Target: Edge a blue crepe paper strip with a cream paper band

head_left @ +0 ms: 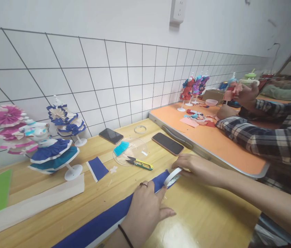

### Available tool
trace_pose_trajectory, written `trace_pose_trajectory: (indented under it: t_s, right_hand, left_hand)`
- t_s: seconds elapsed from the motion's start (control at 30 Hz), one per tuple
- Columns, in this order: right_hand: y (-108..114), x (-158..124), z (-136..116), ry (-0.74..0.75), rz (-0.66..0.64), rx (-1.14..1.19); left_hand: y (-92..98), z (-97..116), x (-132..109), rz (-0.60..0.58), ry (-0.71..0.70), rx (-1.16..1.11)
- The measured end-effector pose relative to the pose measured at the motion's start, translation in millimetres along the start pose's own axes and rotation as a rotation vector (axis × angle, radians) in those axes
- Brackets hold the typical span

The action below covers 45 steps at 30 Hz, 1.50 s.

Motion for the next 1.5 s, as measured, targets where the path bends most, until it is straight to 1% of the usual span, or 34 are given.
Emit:
trace_pose_trajectory:
  t_s: [0.17, 0.43, 0.73, 1.0, 1.13, 1.33, 1.5]
  right_hand:
    - [1.3, -1.9, 2.4, -0.001, -0.005, -0.013]
    - [5.1, -4.8, 0.2, -0.013, -0.004, -0.037]
    - [6.4, -7.5, 2.5, -0.017, -0.012, -0.069]
    - [10.7, -8.9, 0.3, -0.023, -0.026, -0.087]
    - [11.0, -9.2, 0.2, -0.022, -0.024, -0.098]
    - [10.1, -8.9, 2.4, -0.017, -0.018, -0.108]
    - [10.7, -10.1, 1.8, -0.017, -0.011, -0.107]
  left_hand:
    - [3.1, 4.3, 2.6, -0.018, 0.008, -0.001]
    - [1.2, 9.2, 7.0, 0.021, 0.000, -0.012]
    - [4.3, 18.4, 12.5, 0.003, 0.009, -0.019]
    - [-1.6, 22.1, 17.8, 0.022, 0.004, -0.009]
    - [-1.4, 24.9, 19.7, 0.033, 0.002, -0.006]
    - [3.9, 30.3, 22.1, -0.022, 0.033, -0.007]
    - [5.5, 34.7, 23.4, -0.023, 0.045, -0.001]
Point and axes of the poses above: each hand's wrist, its own x-axis towards the middle knuckle, its own y-axis out of the back of the hand, z = x × y, the point moved 1 cm from there along x, towards the middle knuckle, and after that the axes turned 15 degrees about y, right-handed, at the moved point
